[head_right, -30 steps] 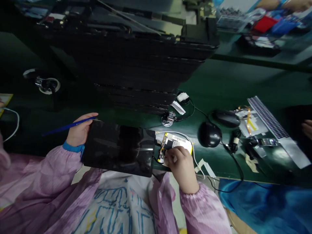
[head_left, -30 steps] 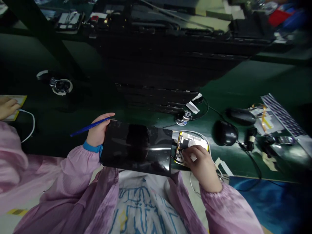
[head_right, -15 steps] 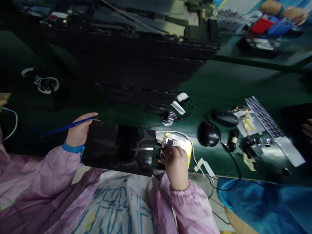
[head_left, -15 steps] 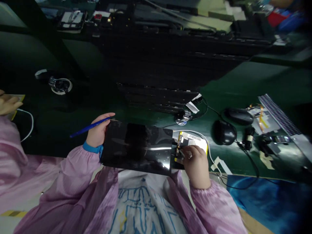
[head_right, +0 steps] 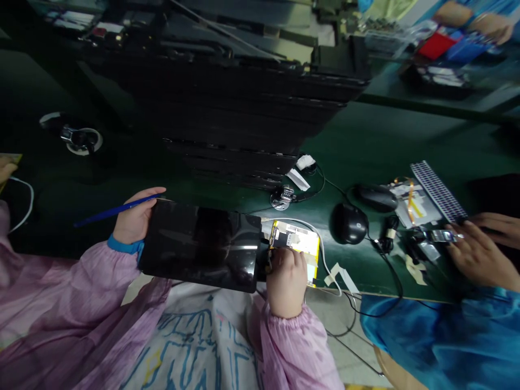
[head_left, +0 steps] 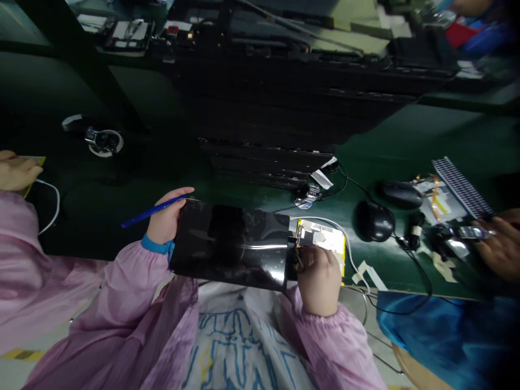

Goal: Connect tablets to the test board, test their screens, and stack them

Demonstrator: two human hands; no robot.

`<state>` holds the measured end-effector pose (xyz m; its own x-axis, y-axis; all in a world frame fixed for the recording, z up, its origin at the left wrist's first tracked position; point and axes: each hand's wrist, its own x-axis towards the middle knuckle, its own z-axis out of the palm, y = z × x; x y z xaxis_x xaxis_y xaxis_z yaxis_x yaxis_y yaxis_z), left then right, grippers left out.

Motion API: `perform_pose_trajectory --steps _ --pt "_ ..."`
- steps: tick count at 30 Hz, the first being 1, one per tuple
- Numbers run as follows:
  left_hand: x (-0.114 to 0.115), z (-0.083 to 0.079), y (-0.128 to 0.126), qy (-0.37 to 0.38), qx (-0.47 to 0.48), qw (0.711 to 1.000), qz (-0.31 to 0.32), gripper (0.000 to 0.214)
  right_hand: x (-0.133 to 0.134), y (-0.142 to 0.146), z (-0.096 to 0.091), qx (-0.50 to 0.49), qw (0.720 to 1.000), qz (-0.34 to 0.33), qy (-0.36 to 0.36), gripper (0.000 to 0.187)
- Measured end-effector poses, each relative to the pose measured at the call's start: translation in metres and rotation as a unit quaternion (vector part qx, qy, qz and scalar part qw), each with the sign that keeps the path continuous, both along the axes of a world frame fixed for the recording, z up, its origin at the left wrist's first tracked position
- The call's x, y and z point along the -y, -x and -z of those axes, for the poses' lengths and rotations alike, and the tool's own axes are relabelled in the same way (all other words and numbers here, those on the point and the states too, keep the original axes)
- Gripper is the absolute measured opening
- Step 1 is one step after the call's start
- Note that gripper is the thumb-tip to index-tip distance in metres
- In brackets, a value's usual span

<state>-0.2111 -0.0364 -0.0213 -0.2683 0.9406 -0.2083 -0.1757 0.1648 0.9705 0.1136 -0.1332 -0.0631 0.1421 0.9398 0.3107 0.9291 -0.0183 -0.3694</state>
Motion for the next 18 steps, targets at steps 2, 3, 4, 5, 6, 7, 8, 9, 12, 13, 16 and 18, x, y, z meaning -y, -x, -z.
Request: perform_pose_trajectory --steps 2,3,4,5,6,7,8,9,12,13,16,18 --pt "0.000 0.001 0.000 -0.001 0.002 1.000 0.000 0.028 0.003 0.002 0.002 -0.005 1.000 -0.003 -0.007 0.012" --pt "0.000 0.002 0.001 0.000 0.004 1.000 0.001 0.028 0.004 0.002 0.003 -0.011 1.000 -0.001 -0.007 0.012" --pt "0.000 0.003 0.002 0.000 0.005 1.000 0.003 0.028 0.005 0.001 0.004 -0.017 1.000 0.004 -0.006 0.012" --pt "-0.001 0.003 0.003 0.000 0.004 1.000 0.005 0.028 0.005 -0.001 0.005 -0.025 1.000 0.010 -0.003 0.012" --pt "-0.001 0.004 0.004 -0.001 0.001 1.000 0.005 0.028 0.004 -0.003 0.006 -0.035 0.999 0.018 0.000 0.013" --pt "-0.001 0.005 0.005 -0.003 -0.007 1.000 0.006 0.028 0.003 -0.006 0.006 -0.048 0.999 0.023 0.003 0.015" --pt "-0.001 0.005 0.005 -0.004 -0.016 1.000 0.007 0.028 0.001 -0.009 0.006 -0.063 0.998 0.026 0.005 0.018" --pt "0.000 0.005 0.006 -0.006 -0.024 1.000 0.009 0.029 -0.001 -0.012 0.006 -0.081 0.996 0.025 0.009 0.021" --pt "0.005 -0.001 0.004 -0.020 -0.031 0.999 0.016 0.030 -0.008 -0.016 0.001 -0.139 0.990 0.017 0.028 0.037" --pt "0.007 -0.004 0.003 -0.032 -0.028 0.999 0.014 0.029 -0.010 -0.016 -0.001 -0.158 0.987 0.018 0.036 0.042" --pt "0.015 -0.017 -0.002 -0.094 -0.035 0.995 -0.021 0.022 -0.012 -0.015 -0.012 -0.207 0.975 0.038 0.066 0.044" --pt "0.019 -0.027 -0.004 -0.145 -0.050 0.987 -0.054 0.017 -0.011 -0.014 -0.021 -0.247 0.964 0.049 0.087 0.039"
